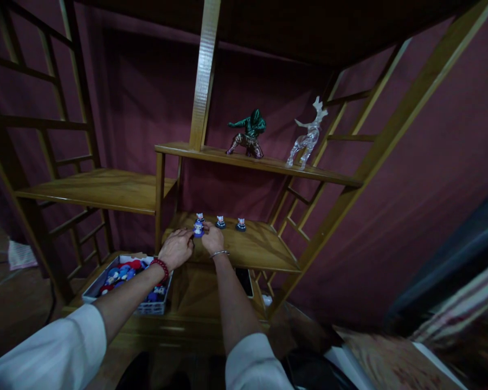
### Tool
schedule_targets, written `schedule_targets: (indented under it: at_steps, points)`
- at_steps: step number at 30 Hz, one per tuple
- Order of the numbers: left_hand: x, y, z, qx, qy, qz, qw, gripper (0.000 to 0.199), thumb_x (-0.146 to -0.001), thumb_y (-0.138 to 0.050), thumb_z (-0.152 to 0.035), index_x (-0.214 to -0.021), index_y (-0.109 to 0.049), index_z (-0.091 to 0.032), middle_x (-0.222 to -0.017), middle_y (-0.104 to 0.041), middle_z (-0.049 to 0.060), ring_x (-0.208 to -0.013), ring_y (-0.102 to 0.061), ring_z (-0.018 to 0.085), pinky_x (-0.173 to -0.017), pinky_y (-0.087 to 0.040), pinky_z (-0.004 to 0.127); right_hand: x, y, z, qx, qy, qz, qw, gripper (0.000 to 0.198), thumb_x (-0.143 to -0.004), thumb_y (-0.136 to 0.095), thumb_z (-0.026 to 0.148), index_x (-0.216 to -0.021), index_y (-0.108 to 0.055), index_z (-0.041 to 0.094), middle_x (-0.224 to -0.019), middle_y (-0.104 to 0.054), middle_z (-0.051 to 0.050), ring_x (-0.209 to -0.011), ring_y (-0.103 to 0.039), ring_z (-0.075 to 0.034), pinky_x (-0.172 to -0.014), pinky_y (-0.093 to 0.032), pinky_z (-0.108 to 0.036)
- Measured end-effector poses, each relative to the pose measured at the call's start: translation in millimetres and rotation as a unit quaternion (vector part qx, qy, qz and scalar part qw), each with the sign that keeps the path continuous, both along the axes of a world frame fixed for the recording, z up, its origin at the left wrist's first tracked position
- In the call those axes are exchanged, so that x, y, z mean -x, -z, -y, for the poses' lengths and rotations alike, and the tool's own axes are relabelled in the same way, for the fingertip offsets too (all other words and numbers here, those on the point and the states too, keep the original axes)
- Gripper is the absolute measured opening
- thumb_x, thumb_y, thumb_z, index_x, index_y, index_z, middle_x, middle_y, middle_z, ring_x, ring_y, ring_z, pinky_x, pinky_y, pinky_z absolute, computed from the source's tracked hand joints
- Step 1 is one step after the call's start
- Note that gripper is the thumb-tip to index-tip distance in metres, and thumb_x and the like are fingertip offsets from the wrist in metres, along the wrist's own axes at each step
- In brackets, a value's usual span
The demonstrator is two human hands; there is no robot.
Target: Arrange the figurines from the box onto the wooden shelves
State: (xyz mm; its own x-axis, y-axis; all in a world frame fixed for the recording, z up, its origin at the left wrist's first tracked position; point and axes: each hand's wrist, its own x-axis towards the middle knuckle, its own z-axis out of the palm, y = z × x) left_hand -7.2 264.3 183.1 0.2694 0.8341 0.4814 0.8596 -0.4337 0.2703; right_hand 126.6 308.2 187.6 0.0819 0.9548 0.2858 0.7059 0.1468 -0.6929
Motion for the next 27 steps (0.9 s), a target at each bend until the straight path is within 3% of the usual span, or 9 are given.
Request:
schedule_targets:
  at_steps: [13, 27]
  points:
    - [1.5, -1.3, 0.3, -0.004, 0.019, -0.019, 1.0, 0.033, -0.075, -0.04, -0.016, -0.104, -0.057, -0.015, -0.108, -0.058, 0.009, -0.103, -0.047, 0.02, -0.092, -0.032, 0.033, -4.3, 13.3, -17.1, 0.003, -0.043, -0.04, 0.998, 0.052, -0.063, -0.04, -0.004, -0.106, -0.056, 0.021, -0.101, -0.065, -0.001, -0.092, -0.06, -0.011, -0.079, -0.046, -0.02]
    - [0.1, 0.0, 1.1, -0.003, 0.011, -0.015, 1.0, 0.035, -0.074, -0.041, -0.017, -0.106, -0.056, -0.016, -0.107, -0.057, 0.01, -0.103, -0.046, 0.022, -0.092, -0.032, 0.035, -6.2, 14.9, -20.6, -0.003, -0.021, 0.021, 1.0, 0.049, -0.068, -0.044, 0.004, -0.109, -0.055, 0.028, -0.099, -0.066, 0.002, -0.093, -0.06, -0.015, -0.078, -0.045, -0.022]
